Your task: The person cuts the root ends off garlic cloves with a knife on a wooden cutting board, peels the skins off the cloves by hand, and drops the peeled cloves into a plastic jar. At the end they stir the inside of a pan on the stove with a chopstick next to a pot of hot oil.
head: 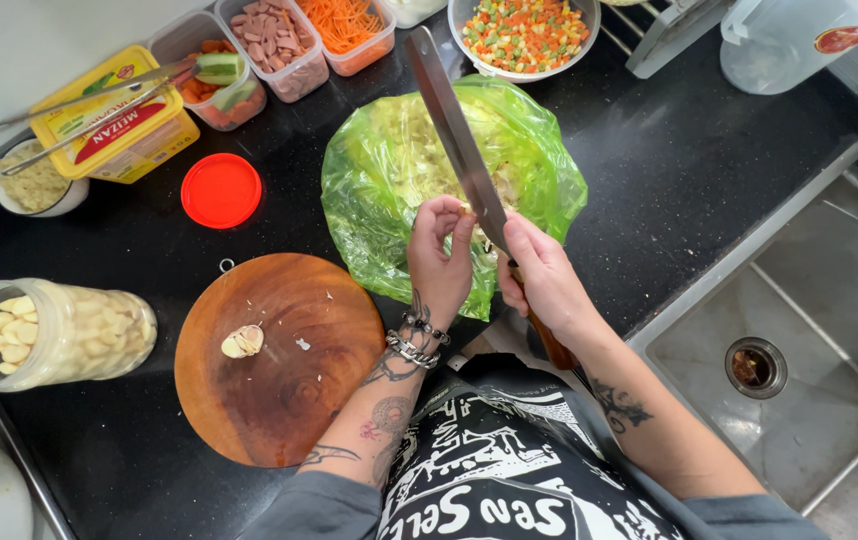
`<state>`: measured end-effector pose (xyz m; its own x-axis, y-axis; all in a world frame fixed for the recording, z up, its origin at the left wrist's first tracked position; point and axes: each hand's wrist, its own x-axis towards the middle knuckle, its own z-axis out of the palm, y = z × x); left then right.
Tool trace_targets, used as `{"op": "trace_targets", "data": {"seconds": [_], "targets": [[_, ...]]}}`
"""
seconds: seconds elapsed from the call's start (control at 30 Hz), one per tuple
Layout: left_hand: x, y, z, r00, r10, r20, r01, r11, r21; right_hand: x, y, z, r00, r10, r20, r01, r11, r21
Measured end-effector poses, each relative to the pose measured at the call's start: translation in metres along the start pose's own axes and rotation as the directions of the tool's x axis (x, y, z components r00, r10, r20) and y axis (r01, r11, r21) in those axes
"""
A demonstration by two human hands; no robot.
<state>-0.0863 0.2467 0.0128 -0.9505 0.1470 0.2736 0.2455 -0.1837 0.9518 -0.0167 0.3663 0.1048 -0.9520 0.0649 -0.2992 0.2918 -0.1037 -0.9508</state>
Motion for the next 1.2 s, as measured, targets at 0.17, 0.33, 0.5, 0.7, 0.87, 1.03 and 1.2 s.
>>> {"op": "trace_targets", "data": {"seconds": [0.17, 0.33, 0.5, 0.7, 0.87, 1.03, 1.2], "targets": [[0.003, 0.005, -0.002, 0.999, 0.031, -0.021, -0.029, 0.994, 0.109, 0.004, 0.005, 0.002, 0.999, -0.026, -0.024, 0.026, 1.000, -0.010], [0.005, 0.013, -0.001, 0.997, 0.072, -0.034, -0.064, 0.981, 0.183, 0.009, 0.011, 0.003, 0.995, -0.076, -0.070, 0.074, 0.997, -0.038], [0.004, 0.018, -0.004, 1.000, 0.028, -0.003, -0.026, 0.975, 0.220, 0.009, 0.012, 0.000, 0.993, -0.085, -0.081, 0.080, 0.995, -0.065], [0.008, 0.012, -0.002, 0.999, -0.023, -0.024, 0.025, 0.998, 0.055, 0.003, 0.006, -0.008, 0.992, -0.123, -0.018, 0.123, 0.992, -0.011], [0.007, 0.010, -0.003, 1.000, -0.007, -0.001, 0.007, 1.000, -0.019, 0.003, 0.005, -0.007, 0.996, -0.089, -0.013, 0.089, 0.996, -0.033], [0.007, 0.017, -0.008, 0.999, 0.043, 0.005, -0.044, 0.993, 0.106, 0.004, 0.006, -0.009, 0.994, -0.111, -0.019, 0.108, 0.989, -0.105], [0.008, 0.027, -0.011, 0.999, 0.051, 0.001, -0.050, 0.967, 0.248, 0.003, 0.005, -0.012, 0.991, -0.133, 0.010, 0.134, 0.983, -0.122]]}}
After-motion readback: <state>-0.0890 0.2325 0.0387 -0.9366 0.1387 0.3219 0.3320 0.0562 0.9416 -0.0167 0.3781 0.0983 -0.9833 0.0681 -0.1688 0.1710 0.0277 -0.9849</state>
